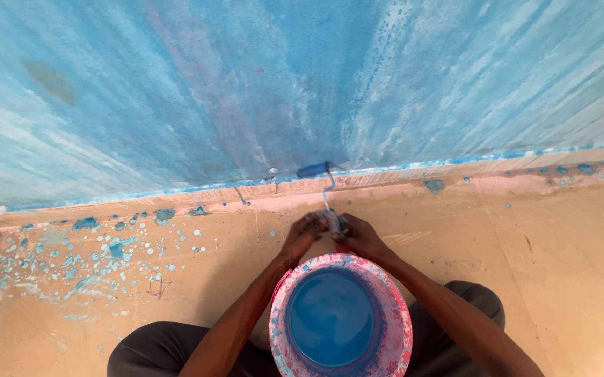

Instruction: The person sits on the floor and paints the lower section of a wall blue using a paint roller. They dip the roller into a bucket of blue paint, roll the paint onto the wall in vertical strokes, and repeat the dipping and rolling to cover the wall near the floor line.

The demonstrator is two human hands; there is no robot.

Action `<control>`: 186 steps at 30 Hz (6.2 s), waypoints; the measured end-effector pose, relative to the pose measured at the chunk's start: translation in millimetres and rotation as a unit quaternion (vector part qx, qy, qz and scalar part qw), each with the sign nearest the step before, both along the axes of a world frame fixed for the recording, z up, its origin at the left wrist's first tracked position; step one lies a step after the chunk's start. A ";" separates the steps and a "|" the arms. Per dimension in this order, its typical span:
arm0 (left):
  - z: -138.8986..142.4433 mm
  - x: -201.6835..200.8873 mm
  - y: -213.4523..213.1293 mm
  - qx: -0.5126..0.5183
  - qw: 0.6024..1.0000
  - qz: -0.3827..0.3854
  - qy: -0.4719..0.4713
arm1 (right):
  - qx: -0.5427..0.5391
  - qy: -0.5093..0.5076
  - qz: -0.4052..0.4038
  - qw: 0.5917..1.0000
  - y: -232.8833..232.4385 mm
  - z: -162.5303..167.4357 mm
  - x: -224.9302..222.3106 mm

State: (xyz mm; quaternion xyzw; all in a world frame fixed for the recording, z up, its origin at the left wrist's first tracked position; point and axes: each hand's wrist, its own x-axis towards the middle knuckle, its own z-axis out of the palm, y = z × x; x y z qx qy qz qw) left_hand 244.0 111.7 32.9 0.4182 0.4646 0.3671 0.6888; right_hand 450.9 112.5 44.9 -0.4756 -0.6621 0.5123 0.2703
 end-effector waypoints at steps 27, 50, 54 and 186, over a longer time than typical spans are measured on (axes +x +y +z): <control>-18.4 -20.1 -9.8 -0.064 0.998 -0.011 0.004 | 0.022 -0.108 -0.043 0.993 -7.7 1.2 3.7; 6.0 -58.8 -50.9 -0.163 0.977 0.051 -0.129 | 0.176 -0.297 -0.168 0.923 -21.9 29.8 83.9; 6.4 -56.7 -52.8 -0.153 0.977 0.063 -0.137 | 0.192 -0.303 -0.180 0.916 -25.7 38.2 81.0; 33.7 -63.2 -68.3 -0.130 0.976 0.164 -0.059 | 0.438 -0.274 -0.065 0.854 34.0 196.6 -5.4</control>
